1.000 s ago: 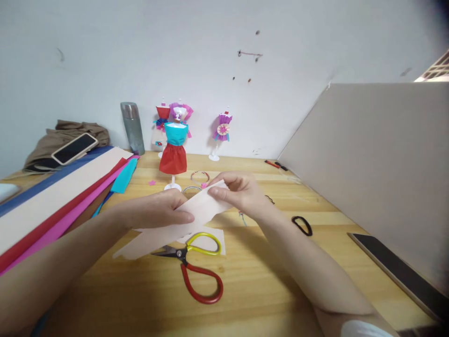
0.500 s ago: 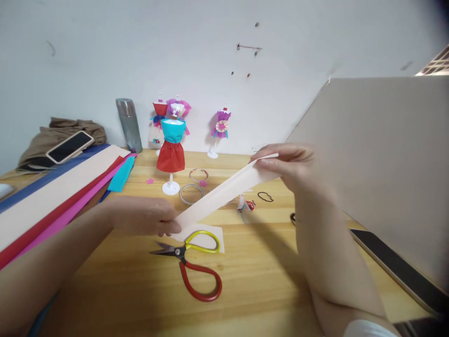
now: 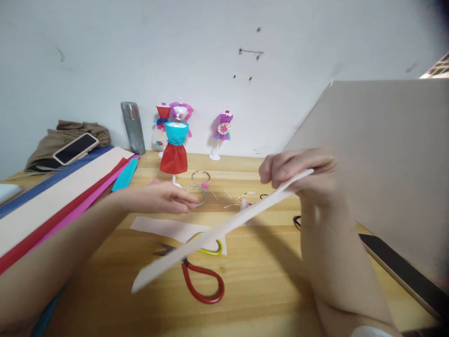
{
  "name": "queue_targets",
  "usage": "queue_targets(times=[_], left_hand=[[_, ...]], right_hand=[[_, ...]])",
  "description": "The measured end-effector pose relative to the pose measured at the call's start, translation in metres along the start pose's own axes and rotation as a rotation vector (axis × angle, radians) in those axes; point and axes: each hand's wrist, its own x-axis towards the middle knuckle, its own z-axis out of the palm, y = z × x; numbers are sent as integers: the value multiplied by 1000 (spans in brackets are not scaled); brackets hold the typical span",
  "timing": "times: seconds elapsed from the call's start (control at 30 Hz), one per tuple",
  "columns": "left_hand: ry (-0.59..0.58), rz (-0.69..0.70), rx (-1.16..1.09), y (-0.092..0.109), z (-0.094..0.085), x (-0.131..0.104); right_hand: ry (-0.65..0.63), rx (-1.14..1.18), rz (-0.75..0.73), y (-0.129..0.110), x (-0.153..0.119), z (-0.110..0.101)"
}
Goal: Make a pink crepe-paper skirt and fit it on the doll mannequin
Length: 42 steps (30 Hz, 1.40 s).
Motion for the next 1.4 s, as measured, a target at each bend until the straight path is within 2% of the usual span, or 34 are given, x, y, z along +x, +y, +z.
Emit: queue_targets(times=[0.07,0.17,0.23,0.3,0.37,0.5,0.63,0.73,0.87,0.97,1.07,1.13,1.17,1.23,1.3,1.4], left_hand=[[-95,-41,-297,-7,31,12],[-245,-6,-698,-16,79,24],[-367,22,-907,-22,100,25],[-494,59,-1043,-28,111,25],[-518,97,-1113,-33,116,24],[-465,78,-1079,-34,116,23],[-359,82,-1044,-25,118,21],[-350,117,-1088,-24,122,21],[-342,91,-1138,-33,128,21],[-357,81,-1151,-33,128,21],[-254,35,-1115,-23,117,17],[-155,41,-1063,-10,101,12],[-67,79,-1033,-3,91,9],[142,153,-944,12,70,1],[427,227,-840,27,50,-6],[865,312,-730,44,29,-14]], right_hand=[[-94,82,-105,2,3,12],[-176,133,-127,8,7,30],[-186,151,-107,13,10,40],[-158,180,-84,21,12,47],[-110,226,-72,29,13,54],[-30,366,-117,45,13,66],[-20,438,-71,52,11,78],[-29,451,23,53,9,88],[-81,540,69,55,7,101],[-70,517,124,59,6,104],[-68,319,258,60,9,96],[-137,110,331,57,11,87],[-201,7,347,55,12,82],[-383,-178,357,50,12,76],[-589,-355,347,44,10,75],[-849,-612,312,36,4,87]])
